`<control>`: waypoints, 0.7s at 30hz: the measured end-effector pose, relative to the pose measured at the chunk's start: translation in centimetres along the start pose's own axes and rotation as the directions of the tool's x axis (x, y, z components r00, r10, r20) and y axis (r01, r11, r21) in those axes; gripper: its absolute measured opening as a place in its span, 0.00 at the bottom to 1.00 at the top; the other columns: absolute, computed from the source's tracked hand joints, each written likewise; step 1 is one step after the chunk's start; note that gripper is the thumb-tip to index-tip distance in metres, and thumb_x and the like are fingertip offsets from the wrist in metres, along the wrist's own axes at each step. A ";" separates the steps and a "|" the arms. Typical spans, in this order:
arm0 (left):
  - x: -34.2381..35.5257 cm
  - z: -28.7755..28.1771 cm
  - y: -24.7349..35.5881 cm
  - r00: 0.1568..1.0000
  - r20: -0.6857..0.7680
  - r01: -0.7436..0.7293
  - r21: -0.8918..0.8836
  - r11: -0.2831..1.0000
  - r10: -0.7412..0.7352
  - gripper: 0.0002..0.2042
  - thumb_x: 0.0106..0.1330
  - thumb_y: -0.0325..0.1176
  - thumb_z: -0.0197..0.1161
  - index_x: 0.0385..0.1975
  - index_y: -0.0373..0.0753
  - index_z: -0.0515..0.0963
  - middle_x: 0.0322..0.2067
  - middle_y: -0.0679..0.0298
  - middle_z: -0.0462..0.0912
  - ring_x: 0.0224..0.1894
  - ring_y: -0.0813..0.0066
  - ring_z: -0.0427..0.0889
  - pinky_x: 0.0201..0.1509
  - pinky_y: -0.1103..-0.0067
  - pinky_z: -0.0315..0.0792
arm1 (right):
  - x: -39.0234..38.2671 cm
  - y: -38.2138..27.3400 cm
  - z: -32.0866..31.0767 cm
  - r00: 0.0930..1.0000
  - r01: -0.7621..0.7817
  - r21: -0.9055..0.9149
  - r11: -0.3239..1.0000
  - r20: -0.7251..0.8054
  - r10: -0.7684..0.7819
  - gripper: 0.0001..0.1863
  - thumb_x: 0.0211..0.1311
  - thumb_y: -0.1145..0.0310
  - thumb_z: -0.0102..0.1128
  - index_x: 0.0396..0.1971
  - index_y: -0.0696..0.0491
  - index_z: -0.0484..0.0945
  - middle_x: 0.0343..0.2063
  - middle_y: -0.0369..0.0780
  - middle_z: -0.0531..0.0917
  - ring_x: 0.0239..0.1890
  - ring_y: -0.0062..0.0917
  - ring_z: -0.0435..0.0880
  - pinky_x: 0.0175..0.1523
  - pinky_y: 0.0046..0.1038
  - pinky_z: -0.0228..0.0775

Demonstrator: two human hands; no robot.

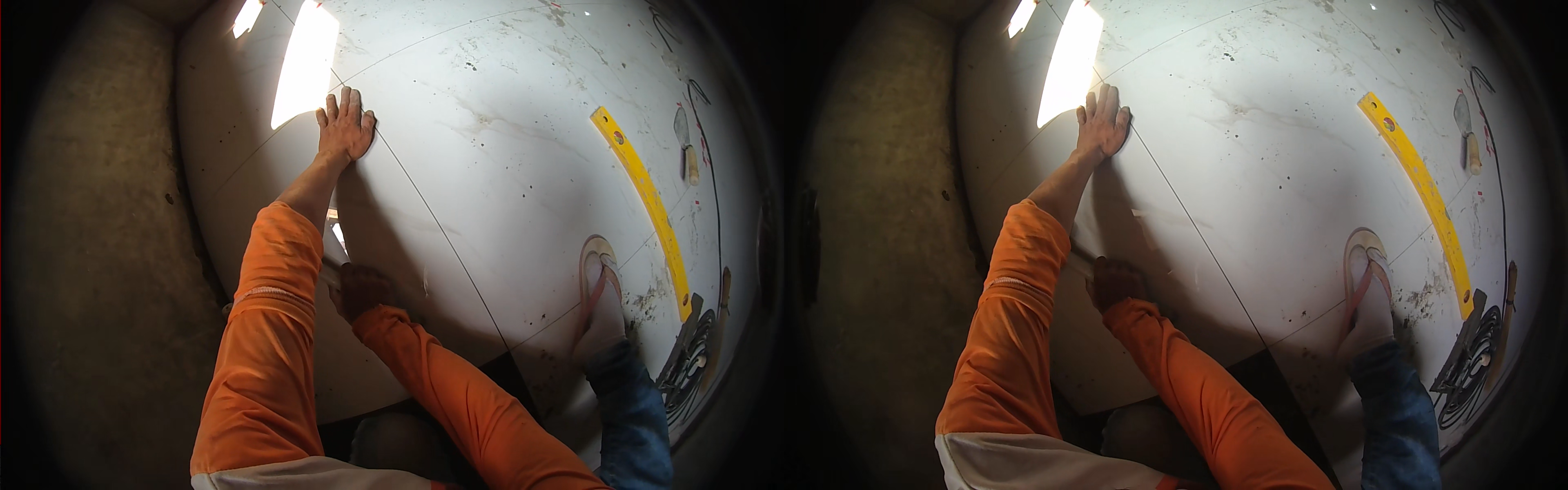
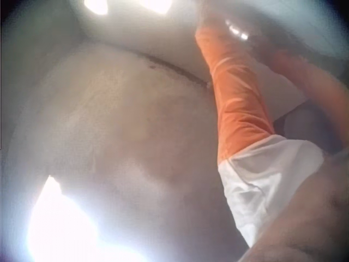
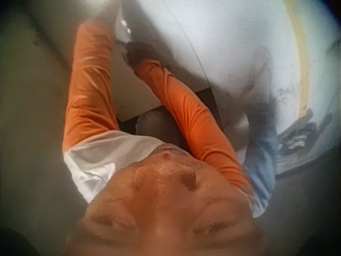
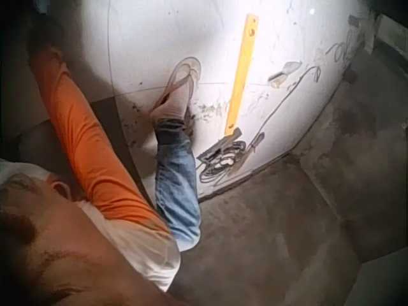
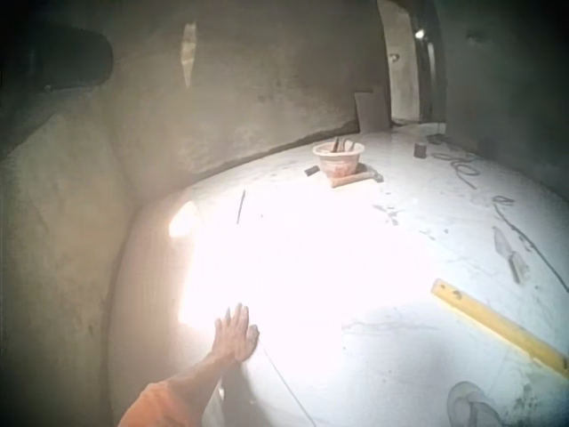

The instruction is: The person taps white floor tiles with a rubber mallet while kneeling. The person handles the mallet with one hand and feels the tile surface with the other, then places the mallet down on the floor.

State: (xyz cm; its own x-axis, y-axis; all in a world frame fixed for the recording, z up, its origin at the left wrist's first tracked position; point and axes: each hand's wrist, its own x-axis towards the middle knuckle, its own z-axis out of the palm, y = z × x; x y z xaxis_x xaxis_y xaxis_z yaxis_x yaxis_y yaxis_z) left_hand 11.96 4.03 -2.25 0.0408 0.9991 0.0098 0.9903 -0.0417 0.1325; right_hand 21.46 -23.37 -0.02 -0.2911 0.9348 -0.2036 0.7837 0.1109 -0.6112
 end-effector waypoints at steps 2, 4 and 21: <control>-0.8 0.5 0.4 0.995 -0.087 -0.043 0.056 0.998 0.047 0.30 0.70 0.49 0.40 0.67 0.35 0.53 0.69 0.52 0.51 0.71 0.44 0.45 0.70 0.49 0.41 | 0.0 -0.1 -0.1 0.999 0.006 0.013 1.000 -0.052 -0.005 0.20 0.52 0.50 0.64 0.30 0.52 0.74 0.26 0.41 0.81 0.29 0.35 0.83 0.33 0.36 0.77; -1.8 0.7 1.1 0.991 -0.112 -0.074 0.040 0.997 0.078 0.31 0.70 0.49 0.39 0.67 0.35 0.52 0.70 0.51 0.50 0.71 0.44 0.45 0.70 0.49 0.40 | 0.0 -0.3 -0.3 0.995 0.035 -0.030 0.999 -0.089 -0.037 0.19 0.52 0.50 0.64 0.30 0.52 0.74 0.27 0.42 0.81 0.29 0.34 0.83 0.33 0.35 0.77; -22.6 -0.6 12.4 0.782 0.048 -0.612 -0.133 0.780 0.622 0.35 0.69 0.48 0.43 0.66 0.26 0.51 0.68 0.40 0.49 0.72 0.41 0.45 0.72 0.52 0.37 | -5.7 0.5 1.4 0.918 0.044 -0.020 0.999 0.395 -0.033 0.21 0.70 0.61 0.40 0.60 0.49 0.68 0.60 0.42 0.69 0.64 0.30 0.65 0.71 0.35 0.46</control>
State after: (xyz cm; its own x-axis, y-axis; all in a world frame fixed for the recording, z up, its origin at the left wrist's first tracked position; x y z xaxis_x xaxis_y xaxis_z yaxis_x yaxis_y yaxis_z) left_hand 23.24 -19.06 -0.19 0.6539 0.7554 0.0424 0.7296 -0.6444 0.2291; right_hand 22.69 -29.12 -0.24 -0.5099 0.7212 -0.4690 0.7806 0.1588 -0.6045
